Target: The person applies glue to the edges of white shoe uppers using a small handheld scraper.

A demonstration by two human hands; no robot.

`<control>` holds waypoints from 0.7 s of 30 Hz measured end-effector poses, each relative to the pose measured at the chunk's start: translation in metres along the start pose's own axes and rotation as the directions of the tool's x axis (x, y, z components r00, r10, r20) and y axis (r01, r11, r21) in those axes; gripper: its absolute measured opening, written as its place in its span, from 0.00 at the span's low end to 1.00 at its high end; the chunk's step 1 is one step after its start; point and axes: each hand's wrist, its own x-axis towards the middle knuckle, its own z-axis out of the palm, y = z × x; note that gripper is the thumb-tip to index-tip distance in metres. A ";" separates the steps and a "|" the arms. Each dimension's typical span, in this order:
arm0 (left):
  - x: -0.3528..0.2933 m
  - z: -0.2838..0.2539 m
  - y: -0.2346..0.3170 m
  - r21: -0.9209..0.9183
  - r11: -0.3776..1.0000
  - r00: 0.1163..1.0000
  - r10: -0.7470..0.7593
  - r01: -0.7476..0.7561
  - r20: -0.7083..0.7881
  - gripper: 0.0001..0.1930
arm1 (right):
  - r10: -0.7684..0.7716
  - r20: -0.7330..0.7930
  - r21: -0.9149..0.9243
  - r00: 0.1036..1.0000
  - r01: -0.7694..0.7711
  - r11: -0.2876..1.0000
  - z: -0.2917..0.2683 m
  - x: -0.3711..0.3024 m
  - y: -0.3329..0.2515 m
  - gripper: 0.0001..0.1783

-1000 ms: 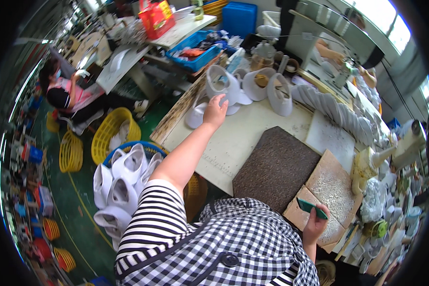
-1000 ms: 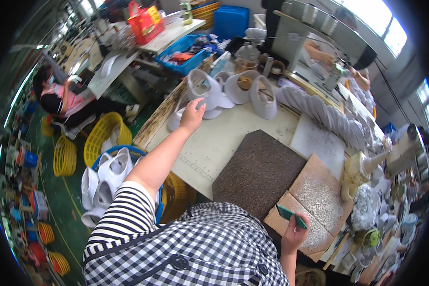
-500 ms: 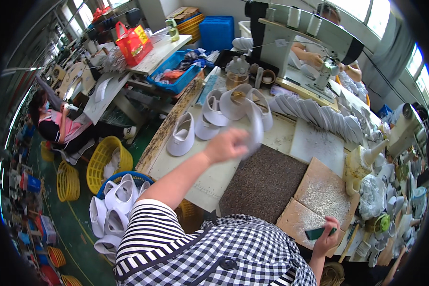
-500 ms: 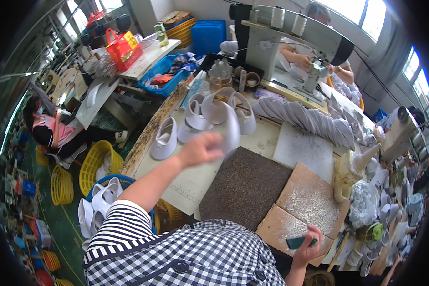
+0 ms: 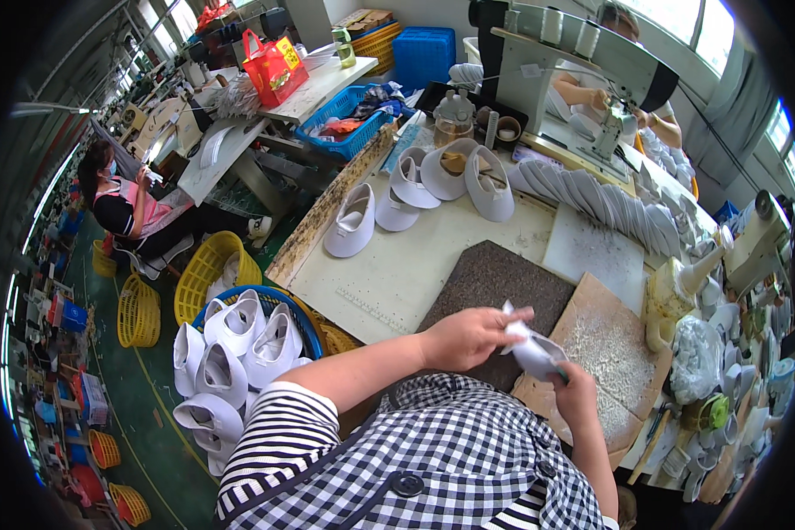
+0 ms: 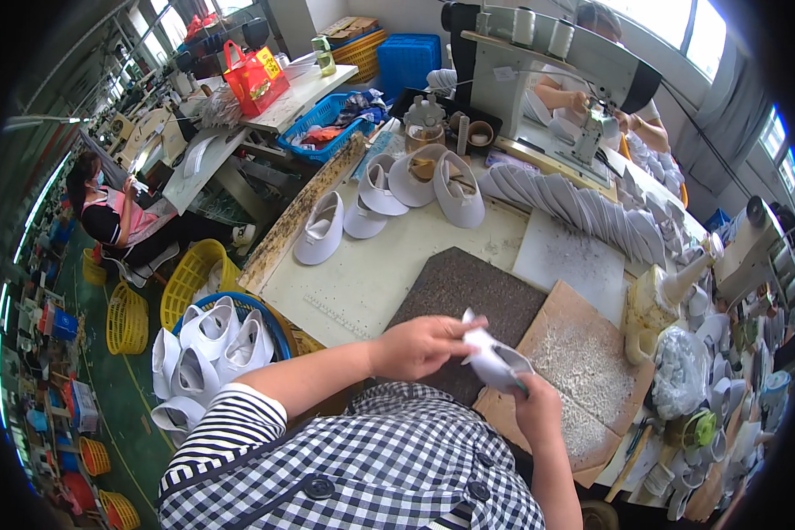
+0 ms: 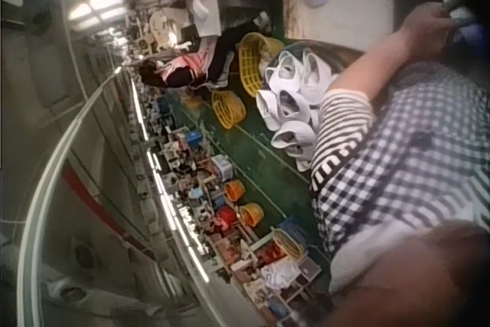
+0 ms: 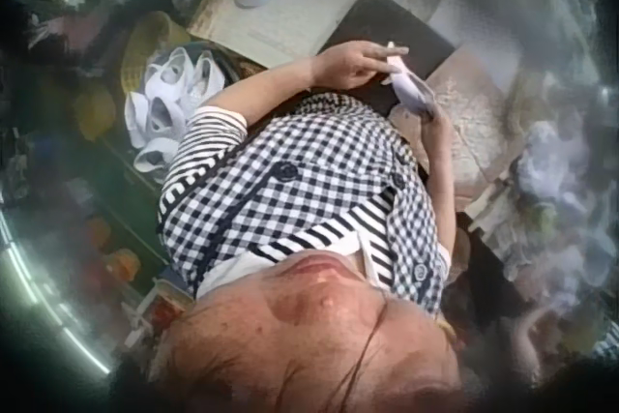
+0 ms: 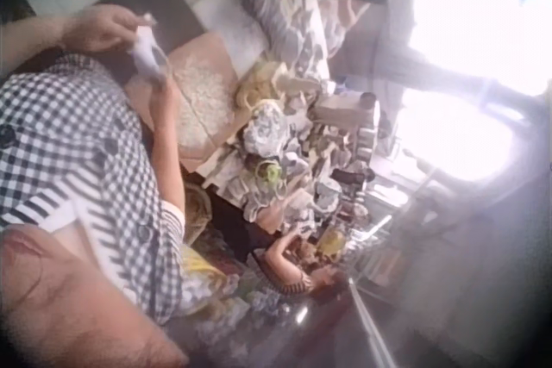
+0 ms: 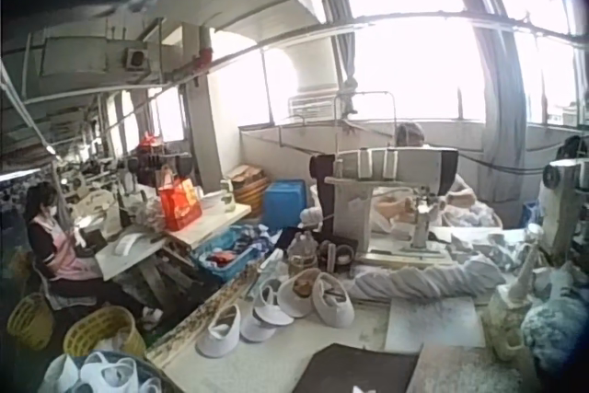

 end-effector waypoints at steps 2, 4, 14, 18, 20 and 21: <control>-0.006 0.010 0.013 -0.186 0.931 0.916 -0.349 0.315 -0.199 0.17 | 0.157 0.026 0.184 0.987 -0.159 0.970 -0.003 -0.002 0.003 0.10; -0.009 0.034 0.010 -0.357 0.789 0.805 -0.575 0.499 -0.146 0.13 | 0.217 -0.017 0.467 0.976 -0.184 0.865 -0.008 -0.004 -0.009 0.09; 0.007 0.067 0.030 -0.853 -0.497 0.702 -0.549 0.161 0.453 0.40 | -0.226 -0.101 0.013 0.969 0.229 0.973 -0.015 -0.054 -0.014 0.13; -0.015 0.080 0.013 -0.787 -0.512 0.490 -0.617 0.344 0.616 0.22 | -0.302 -0.116 -0.108 0.946 0.290 0.951 -0.019 -0.067 0.006 0.13; -0.007 0.075 0.019 -0.783 -0.461 0.380 -0.694 0.418 0.612 0.19 | -0.269 -0.028 -0.092 0.963 0.266 0.960 -0.029 -0.069 0.008 0.13; 0.000 0.072 0.019 -0.780 -0.405 0.269 -0.777 0.478 0.568 0.16 | -0.225 0.036 -0.139 0.974 0.228 0.964 -0.033 -0.070 0.007 0.15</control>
